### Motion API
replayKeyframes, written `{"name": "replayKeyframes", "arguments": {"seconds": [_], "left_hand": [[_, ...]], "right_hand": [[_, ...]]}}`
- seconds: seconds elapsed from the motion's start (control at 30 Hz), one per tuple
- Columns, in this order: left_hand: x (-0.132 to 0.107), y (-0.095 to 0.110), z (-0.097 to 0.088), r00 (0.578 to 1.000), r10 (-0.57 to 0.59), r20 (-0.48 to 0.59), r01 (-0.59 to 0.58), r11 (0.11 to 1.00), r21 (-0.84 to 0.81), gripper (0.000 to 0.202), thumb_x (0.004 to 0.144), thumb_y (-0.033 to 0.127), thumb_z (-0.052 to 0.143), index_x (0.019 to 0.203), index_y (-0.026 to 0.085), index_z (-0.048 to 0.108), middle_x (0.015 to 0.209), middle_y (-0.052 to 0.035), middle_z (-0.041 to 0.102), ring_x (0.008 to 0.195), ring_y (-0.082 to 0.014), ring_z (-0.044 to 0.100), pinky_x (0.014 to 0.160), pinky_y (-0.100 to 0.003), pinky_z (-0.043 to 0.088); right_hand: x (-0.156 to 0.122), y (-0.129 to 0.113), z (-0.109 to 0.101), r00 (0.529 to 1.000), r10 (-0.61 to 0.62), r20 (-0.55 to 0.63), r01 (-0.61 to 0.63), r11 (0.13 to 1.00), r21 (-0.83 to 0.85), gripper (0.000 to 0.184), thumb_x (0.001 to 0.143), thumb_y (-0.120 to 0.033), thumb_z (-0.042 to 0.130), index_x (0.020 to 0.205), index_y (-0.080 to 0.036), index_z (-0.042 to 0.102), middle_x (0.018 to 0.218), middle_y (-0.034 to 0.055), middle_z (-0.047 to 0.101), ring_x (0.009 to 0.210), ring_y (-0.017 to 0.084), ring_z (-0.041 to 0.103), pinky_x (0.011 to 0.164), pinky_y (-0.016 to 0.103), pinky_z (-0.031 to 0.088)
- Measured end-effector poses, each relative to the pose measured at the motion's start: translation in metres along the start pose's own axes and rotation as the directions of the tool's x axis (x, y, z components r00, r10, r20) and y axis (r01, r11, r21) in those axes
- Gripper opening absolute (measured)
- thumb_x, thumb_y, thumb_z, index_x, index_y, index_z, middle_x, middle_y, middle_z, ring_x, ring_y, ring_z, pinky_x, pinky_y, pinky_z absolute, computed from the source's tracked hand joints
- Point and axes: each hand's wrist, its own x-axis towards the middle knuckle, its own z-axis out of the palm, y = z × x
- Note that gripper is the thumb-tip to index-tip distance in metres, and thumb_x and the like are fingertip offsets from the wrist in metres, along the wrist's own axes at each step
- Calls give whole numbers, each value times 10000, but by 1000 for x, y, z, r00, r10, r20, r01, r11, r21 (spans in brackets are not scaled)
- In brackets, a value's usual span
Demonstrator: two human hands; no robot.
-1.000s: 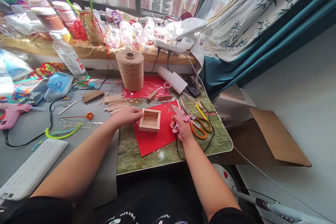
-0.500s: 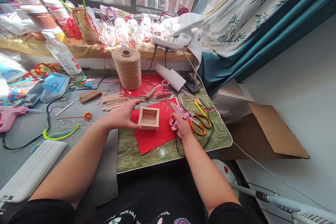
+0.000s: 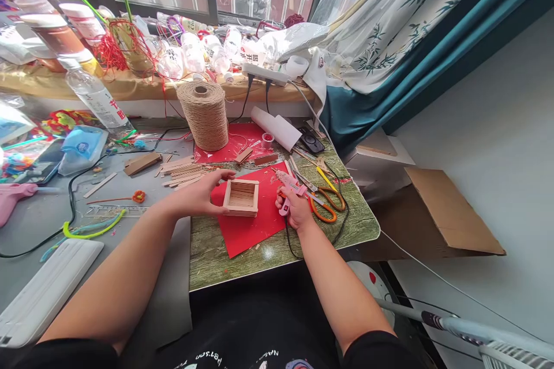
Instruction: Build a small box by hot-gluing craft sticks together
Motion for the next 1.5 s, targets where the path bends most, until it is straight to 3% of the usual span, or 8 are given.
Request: {"name": "replayKeyframes", "arguments": {"seconds": [0.3,0.53,0.6,0.7,0.8,0.97,1.13,1.5], "left_hand": [[-1,-6,-3,999,45,-19,-46,999,-26,1042,668,516,881,1565,334,382,1638,-90,401,1468,-361,458,1228,-500,397],[-2,-8,-5,1000,16,-9,-17,998,-57,978,687,494,890,1540,337,437,1579,-89,493,1431,-361,498,1213,-528,401],[-4,-7,-12,997,48,-59,-56,989,-137,933,710,476,884,1526,347,450,1566,-83,509,1436,-341,494,1199,-517,414],[-7,-9,-25,962,98,-254,-168,948,-271,912,734,440,881,1522,339,435,1549,-101,522,1414,-320,515,1160,-494,445],[-8,-11,-30,932,99,-349,-199,944,-262,913,720,425,897,1503,314,441,1519,-117,542,1361,-312,552,1129,-481,461],[-4,-11,-16,981,94,-172,-114,987,-115,920,700,479,886,1504,326,466,1512,-96,550,1362,-325,547,1147,-496,452],[-2,-11,-7,999,45,-20,-45,999,-9,1026,673,528,882,1568,343,415,1579,-82,496,1469,-363,449,1220,-526,382],[-2,-10,-3,1000,23,-11,-23,1000,18,1058,658,541,886,1574,314,409,1607,-93,465,1491,-364,428,1235,-509,366]], "right_hand": [[0,-2,1,1000,18,3,-18,1000,-4,239,801,-376,830,846,-203,671,809,3,626,603,93,522,483,231,441],[0,-2,1,1000,17,2,-17,1000,-3,230,804,-377,825,848,-201,684,827,3,627,607,89,526,488,228,448],[0,-2,0,1000,21,-2,-21,1000,-2,226,798,-373,827,848,-204,686,837,2,631,611,89,526,488,227,446],[1,-1,0,1000,26,-11,-26,1000,1,224,788,-366,834,847,-203,692,843,4,634,610,91,521,486,229,442],[2,-1,-1,1000,29,-7,-29,1000,3,226,787,-366,834,855,-197,701,839,4,631,613,93,520,489,231,439],[1,-1,0,999,37,-8,-37,999,-19,229,795,-375,823,850,-196,691,847,8,644,596,91,521,487,236,433],[-1,-1,1,1000,18,-4,-18,1000,-11,224,795,-365,826,867,-200,693,872,8,638,610,91,524,489,232,439],[-1,-2,2,1000,20,-3,-20,999,-26,230,794,-361,825,871,-202,678,883,18,654,616,100,532,491,238,449]]}}
